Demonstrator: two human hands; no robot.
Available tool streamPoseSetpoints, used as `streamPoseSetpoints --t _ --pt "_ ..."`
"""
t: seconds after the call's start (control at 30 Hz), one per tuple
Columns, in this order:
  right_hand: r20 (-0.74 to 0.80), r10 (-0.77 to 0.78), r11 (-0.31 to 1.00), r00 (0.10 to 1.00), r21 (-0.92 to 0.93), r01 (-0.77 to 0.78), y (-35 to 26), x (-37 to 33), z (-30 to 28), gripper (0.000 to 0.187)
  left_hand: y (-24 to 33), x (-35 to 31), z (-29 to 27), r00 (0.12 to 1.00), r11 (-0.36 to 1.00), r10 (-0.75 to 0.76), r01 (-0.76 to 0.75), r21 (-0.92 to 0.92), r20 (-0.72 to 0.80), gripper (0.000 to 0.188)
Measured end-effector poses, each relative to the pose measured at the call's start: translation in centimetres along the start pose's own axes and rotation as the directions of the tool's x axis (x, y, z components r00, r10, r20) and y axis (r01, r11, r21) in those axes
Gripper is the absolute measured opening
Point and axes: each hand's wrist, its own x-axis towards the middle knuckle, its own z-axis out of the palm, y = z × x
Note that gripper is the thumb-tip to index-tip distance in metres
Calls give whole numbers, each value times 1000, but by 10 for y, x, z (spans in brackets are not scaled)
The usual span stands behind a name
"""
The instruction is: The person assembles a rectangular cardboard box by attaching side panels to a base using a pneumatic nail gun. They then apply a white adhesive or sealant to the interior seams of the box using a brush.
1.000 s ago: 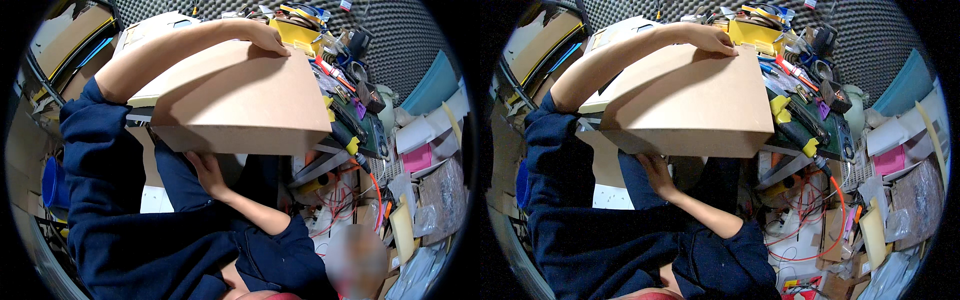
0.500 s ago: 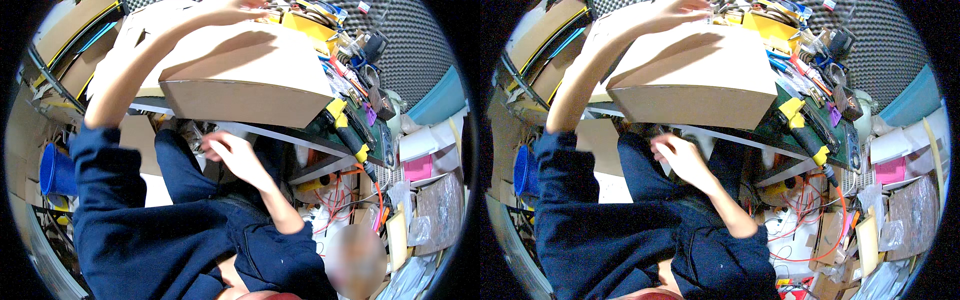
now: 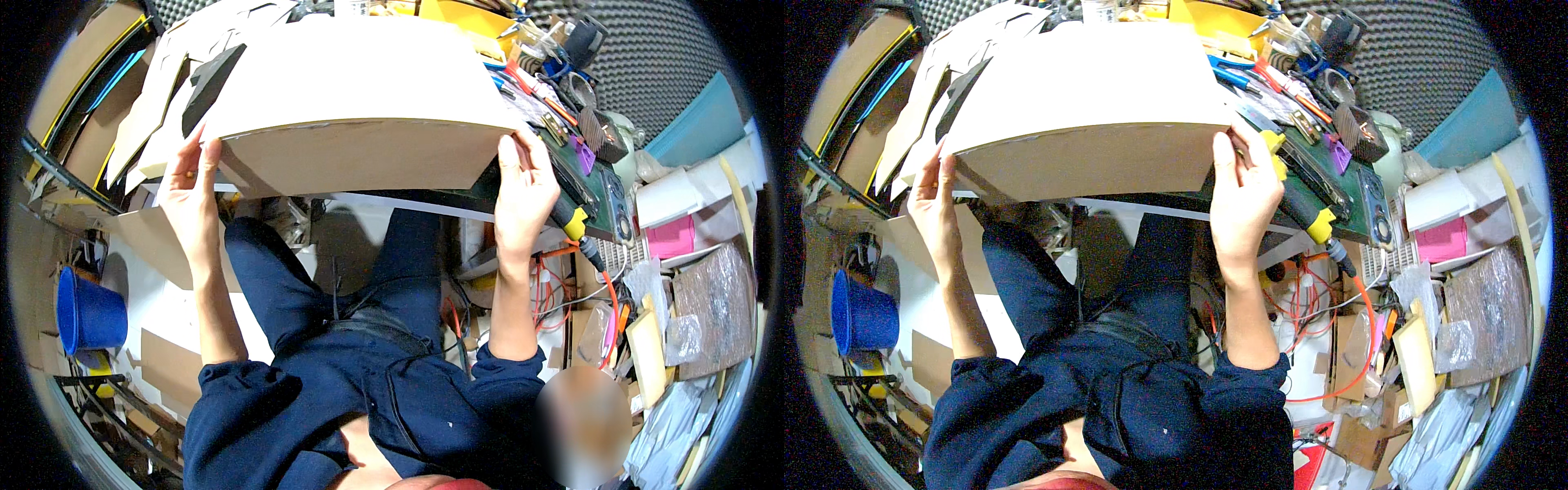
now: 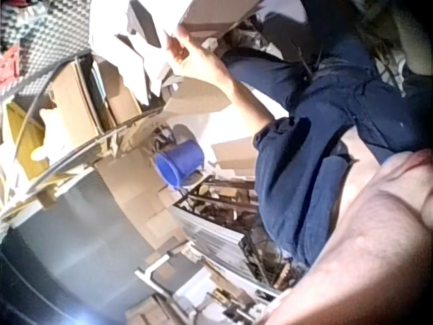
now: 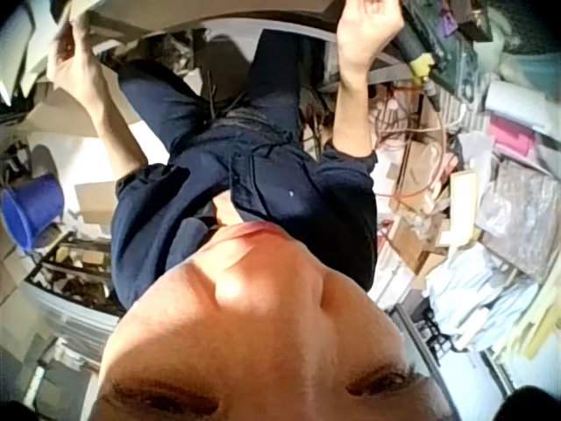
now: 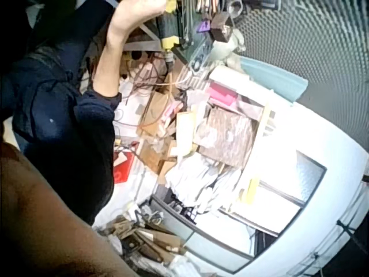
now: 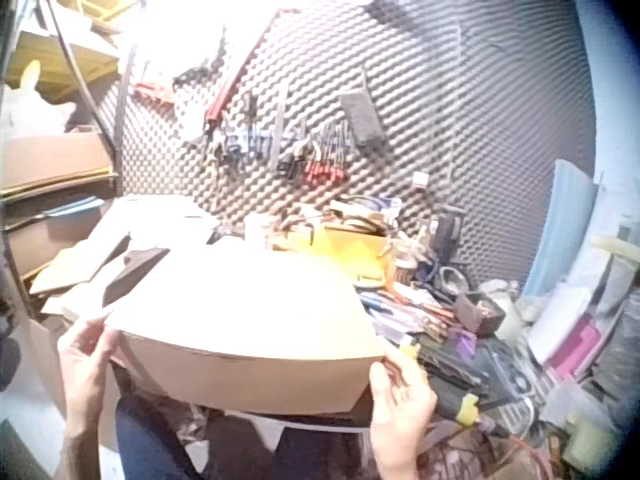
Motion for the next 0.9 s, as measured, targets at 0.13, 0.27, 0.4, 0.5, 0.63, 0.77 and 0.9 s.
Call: streamPoseSetpoints --t 0.13,0.27,0.4,0.5,0.63,0.77,0.9 --pt "-52 -8 997 999 -80 4 8 14 -3 23 -1 0 12 1000 999 -24 24 -33 8 31" --pt "-68 -29 993 997 -119 21 20 20 -4 21 -4 -1 13 999 997 -32 34 -75 23 29" --pt "-52 -7 993 999 -120 0 18 22 -9 21 -4 -1 12 993 983 -105 112 -146 56 30" --pt "-27 -32 991 999 -131 28 16 21 -8 21 2 -4 10 989 982 -133 140 -124 62 31" --pt "-38 13 992 999 -128 -18 18 22 -12 21 1 -3 11 987 974 -155 160 -161 48 30" --pt "-82 102 995 991 7 -102 18 24 -10 20 0 -4 13 993 947 -109 116 -300 41 26" --pt "-129 85 996 988 19 -83 21 28 -10 15 1 -4 14 1000 957 -29 29 -289 2 20"
